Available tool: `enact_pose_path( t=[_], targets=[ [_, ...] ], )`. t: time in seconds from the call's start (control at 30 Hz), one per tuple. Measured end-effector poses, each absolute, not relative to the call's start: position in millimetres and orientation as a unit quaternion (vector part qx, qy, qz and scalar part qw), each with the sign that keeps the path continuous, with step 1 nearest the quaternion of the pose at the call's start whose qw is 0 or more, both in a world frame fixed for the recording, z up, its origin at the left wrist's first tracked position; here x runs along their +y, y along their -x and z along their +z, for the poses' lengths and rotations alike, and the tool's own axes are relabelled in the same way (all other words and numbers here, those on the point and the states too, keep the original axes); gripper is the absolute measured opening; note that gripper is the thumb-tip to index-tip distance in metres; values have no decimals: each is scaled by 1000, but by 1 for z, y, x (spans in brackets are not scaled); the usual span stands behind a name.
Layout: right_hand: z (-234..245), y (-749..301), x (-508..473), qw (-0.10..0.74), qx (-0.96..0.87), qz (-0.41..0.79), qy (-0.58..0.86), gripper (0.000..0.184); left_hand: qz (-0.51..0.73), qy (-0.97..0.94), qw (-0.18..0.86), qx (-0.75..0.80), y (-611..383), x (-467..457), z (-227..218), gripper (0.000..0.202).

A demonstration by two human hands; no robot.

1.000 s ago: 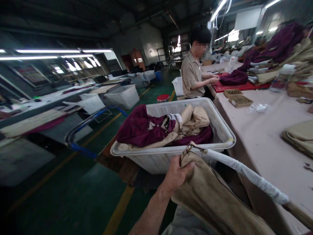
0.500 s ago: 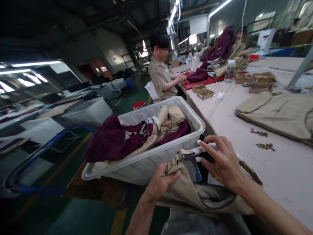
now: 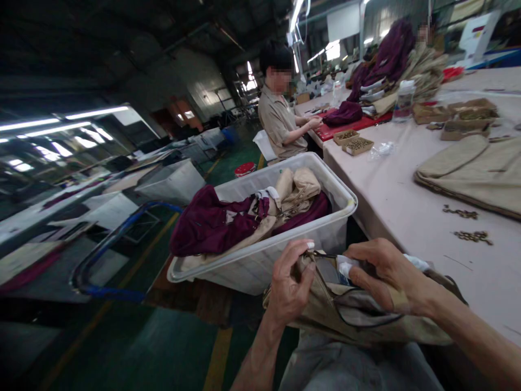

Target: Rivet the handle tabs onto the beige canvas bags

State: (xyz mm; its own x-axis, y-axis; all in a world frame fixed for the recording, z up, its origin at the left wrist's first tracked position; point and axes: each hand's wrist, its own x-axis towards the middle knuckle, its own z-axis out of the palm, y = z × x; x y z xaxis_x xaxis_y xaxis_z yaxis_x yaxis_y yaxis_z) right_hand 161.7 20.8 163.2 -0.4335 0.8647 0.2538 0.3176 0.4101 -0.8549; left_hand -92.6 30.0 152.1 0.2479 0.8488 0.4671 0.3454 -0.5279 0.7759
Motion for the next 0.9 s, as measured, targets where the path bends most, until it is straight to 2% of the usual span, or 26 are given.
enact_pose_path(
  t=[0.1, 0.2, 0.23, 0.33, 0.43, 0.53, 0.63, 0.77, 0.9],
  targets=[
    [170, -179, 25, 332, -744, 410, 410, 47, 404, -745, 359, 390, 90, 35, 157, 34],
    [169, -196, 35, 327, -717, 465, 404, 48, 330, -720, 486, 371, 87, 39, 155, 26],
    [166, -200, 39, 325, -708, 489, 394, 47, 309, -702, 537, 352, 85, 40, 152, 29],
    [146, -203, 51, 315, -651, 587, 365, 43, 281, -615, 674, 298, 77, 39, 142, 41],
    [111, -193, 56, 334, -516, 721, 319, 37, 298, -523, 751, 272, 67, 35, 132, 46],
    [76, -176, 51, 381, -387, 796, 267, 36, 321, -484, 760, 292, 60, 33, 127, 46],
    [56, -159, 39, 415, -355, 793, 272, 38, 320, -523, 701, 364, 60, 34, 129, 42],
    [52, -141, 22, 480, -338, 757, 286, 45, 274, -611, 621, 407, 73, 41, 139, 42],
    [64, -159, 18, 481, -418, 702, 318, 45, 228, -628, 637, 384, 83, 45, 149, 36]
  ],
)
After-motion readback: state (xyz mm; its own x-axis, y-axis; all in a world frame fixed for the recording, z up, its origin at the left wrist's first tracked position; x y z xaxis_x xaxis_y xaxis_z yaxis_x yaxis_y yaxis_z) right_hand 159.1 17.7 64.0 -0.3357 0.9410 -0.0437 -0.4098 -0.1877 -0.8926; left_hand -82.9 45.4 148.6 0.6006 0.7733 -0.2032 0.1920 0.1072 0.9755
